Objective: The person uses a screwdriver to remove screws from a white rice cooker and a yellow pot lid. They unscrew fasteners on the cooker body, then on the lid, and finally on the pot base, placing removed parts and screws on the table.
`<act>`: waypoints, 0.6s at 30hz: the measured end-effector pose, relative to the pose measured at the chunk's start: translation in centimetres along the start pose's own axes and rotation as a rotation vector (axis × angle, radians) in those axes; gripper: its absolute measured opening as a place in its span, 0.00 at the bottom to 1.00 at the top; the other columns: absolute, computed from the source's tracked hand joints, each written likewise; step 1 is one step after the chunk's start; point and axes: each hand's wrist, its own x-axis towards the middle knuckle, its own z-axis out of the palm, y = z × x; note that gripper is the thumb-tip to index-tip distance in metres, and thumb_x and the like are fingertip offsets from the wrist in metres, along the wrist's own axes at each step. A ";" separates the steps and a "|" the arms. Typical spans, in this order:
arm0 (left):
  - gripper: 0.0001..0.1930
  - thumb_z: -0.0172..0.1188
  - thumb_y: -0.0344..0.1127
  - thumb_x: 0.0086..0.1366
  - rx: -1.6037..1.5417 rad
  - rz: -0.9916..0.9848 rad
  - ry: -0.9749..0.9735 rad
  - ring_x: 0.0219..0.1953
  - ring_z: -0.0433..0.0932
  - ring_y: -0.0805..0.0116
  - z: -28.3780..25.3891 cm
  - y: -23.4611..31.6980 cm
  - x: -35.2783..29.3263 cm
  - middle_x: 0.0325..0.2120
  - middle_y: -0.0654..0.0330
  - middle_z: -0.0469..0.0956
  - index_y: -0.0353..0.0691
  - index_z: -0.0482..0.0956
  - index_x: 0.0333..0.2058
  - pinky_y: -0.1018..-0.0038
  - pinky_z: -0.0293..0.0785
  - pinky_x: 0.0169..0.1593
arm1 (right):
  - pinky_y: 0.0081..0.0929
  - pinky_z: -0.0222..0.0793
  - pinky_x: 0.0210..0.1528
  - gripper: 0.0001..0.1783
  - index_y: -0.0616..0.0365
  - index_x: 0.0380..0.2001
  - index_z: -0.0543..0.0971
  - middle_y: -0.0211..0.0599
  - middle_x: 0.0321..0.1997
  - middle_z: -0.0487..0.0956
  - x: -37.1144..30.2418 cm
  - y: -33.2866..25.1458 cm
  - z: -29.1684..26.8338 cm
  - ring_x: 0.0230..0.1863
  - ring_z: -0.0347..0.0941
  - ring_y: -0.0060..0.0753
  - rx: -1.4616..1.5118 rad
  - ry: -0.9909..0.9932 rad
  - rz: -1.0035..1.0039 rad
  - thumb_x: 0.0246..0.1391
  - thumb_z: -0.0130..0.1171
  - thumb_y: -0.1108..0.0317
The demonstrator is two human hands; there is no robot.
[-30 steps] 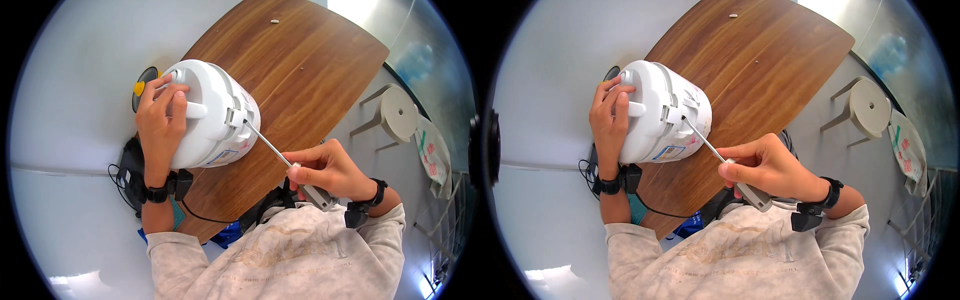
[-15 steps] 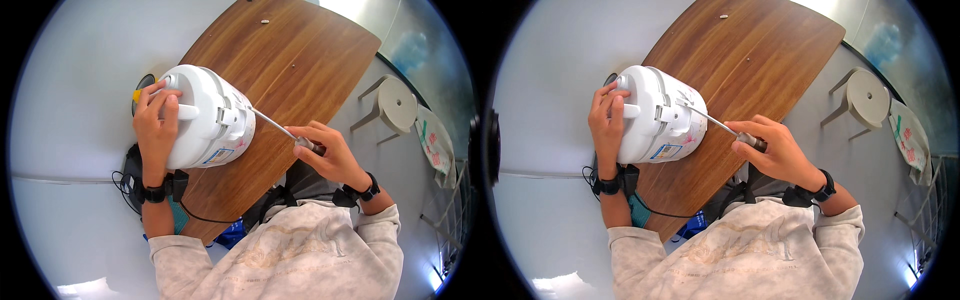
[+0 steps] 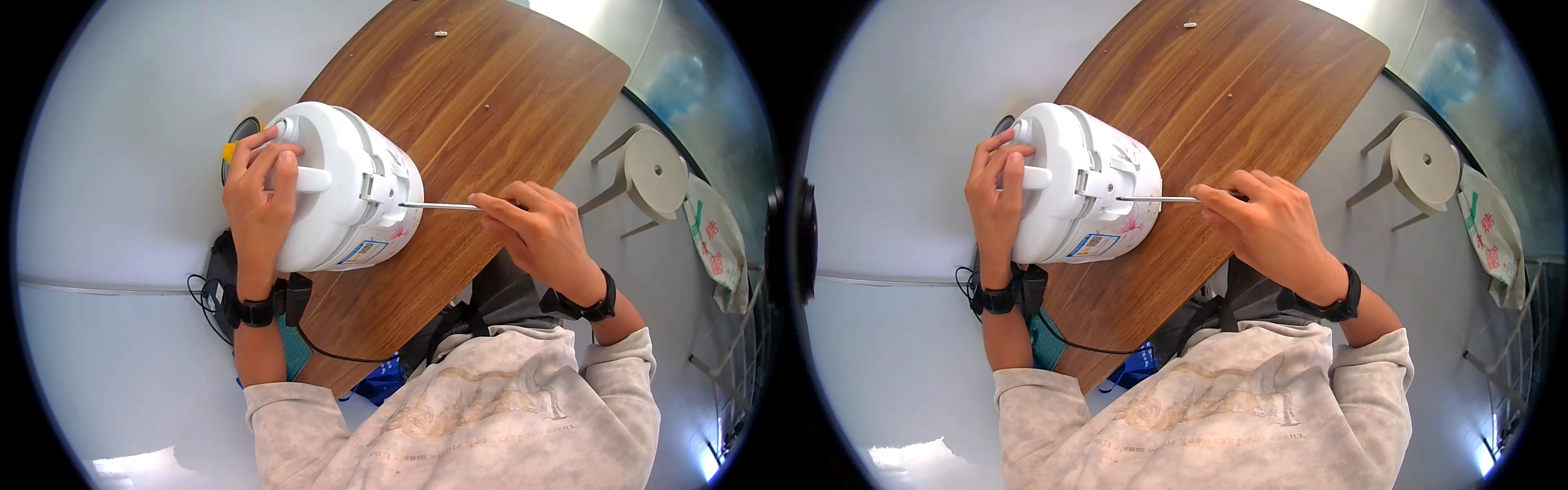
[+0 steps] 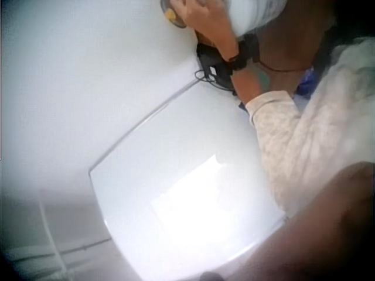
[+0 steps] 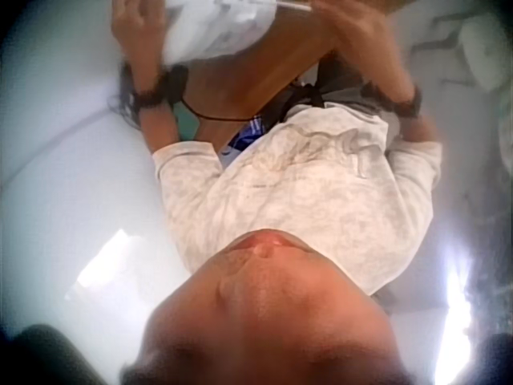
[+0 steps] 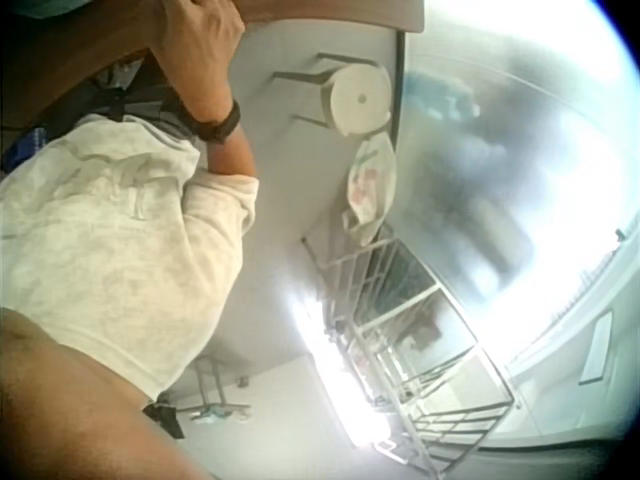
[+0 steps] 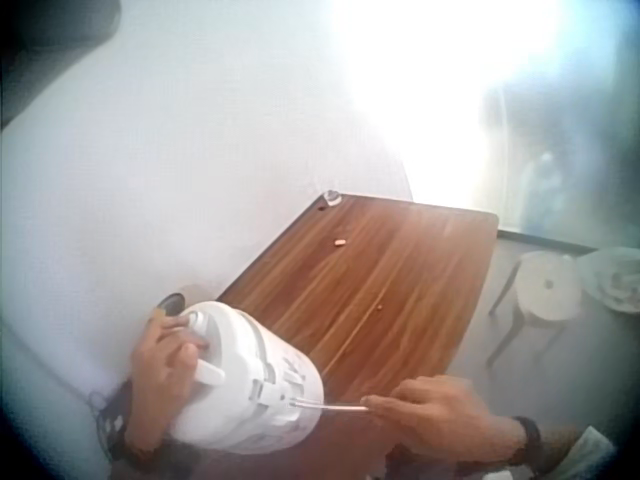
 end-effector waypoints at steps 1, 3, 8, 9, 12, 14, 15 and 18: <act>0.15 0.54 0.42 0.70 0.000 0.004 0.001 0.41 0.81 0.63 0.1 0.0 0.0 0.49 0.52 0.80 0.40 0.86 0.36 0.71 0.76 0.37 | 0.29 0.72 0.35 0.18 0.43 0.47 0.84 0.29 0.31 0.78 0.1 0.0 0.1 0.32 0.75 0.29 -0.034 0.038 -0.023 0.51 0.68 0.70; 0.15 0.54 0.42 0.70 -0.003 0.010 0.003 0.41 0.81 0.63 0.2 -0.1 0.0 0.49 0.52 0.80 0.40 0.86 0.36 0.71 0.76 0.37 | 0.30 0.72 0.39 0.20 0.41 0.47 0.84 0.28 0.33 0.78 0.1 0.3 0.6 0.36 0.75 0.30 -0.102 0.104 -0.042 0.49 0.69 0.71; 0.15 0.54 0.42 0.70 -0.017 -0.010 0.000 0.42 0.81 0.63 0.1 0.0 0.0 0.49 0.52 0.80 0.39 0.86 0.36 0.70 0.76 0.37 | 0.34 0.70 0.50 0.23 0.40 0.47 0.84 0.26 0.38 0.77 0.3 0.9 1.2 0.42 0.74 0.31 -0.219 0.190 -0.084 0.45 0.68 0.73; 0.15 0.54 0.41 0.70 -0.013 -0.009 -0.001 0.42 0.81 0.62 0.1 -0.1 0.0 0.48 0.52 0.80 0.39 0.86 0.36 0.70 0.76 0.37 | 0.34 0.69 0.51 0.24 0.40 0.47 0.85 0.25 0.38 0.77 0.6 0.9 1.2 0.42 0.74 0.31 -0.222 0.204 -0.091 0.45 0.68 0.73; 0.14 0.54 0.41 0.70 -0.008 -0.002 0.001 0.44 0.81 0.62 0.2 -0.2 -0.1 0.48 0.52 0.80 0.39 0.86 0.36 0.70 0.76 0.37 | 0.34 0.68 0.53 0.24 0.39 0.47 0.85 0.25 0.39 0.76 1.1 1.0 1.3 0.43 0.73 0.30 -0.249 0.244 -0.121 0.43 0.67 0.73; 0.14 0.54 0.41 0.70 -0.007 0.008 0.007 0.45 0.80 0.61 0.1 -0.1 0.0 0.48 0.52 0.80 0.39 0.86 0.36 0.70 0.76 0.37 | 0.34 0.68 0.54 0.25 0.38 0.47 0.85 0.25 0.39 0.76 1.5 1.1 1.3 0.43 0.73 0.30 -0.269 0.261 -0.138 0.42 0.67 0.73; 0.14 0.54 0.41 0.70 -0.009 0.002 0.004 0.46 0.80 0.61 0.1 0.0 0.0 0.48 0.52 0.80 0.39 0.86 0.35 0.70 0.76 0.37 | 0.35 0.67 0.55 0.25 0.38 0.46 0.86 0.25 0.39 0.76 1.7 1.3 1.4 0.44 0.73 0.30 -0.277 0.263 -0.143 0.41 0.67 0.73; 0.14 0.54 0.40 0.70 -0.010 -0.009 0.000 0.46 0.80 0.61 0.0 0.4 0.1 0.48 0.51 0.80 0.38 0.86 0.35 0.69 0.76 0.37 | 0.37 0.65 0.57 0.25 0.38 0.46 0.86 0.24 0.40 0.76 1.9 1.4 1.6 0.45 0.72 0.31 -0.289 0.273 -0.138 0.41 0.67 0.73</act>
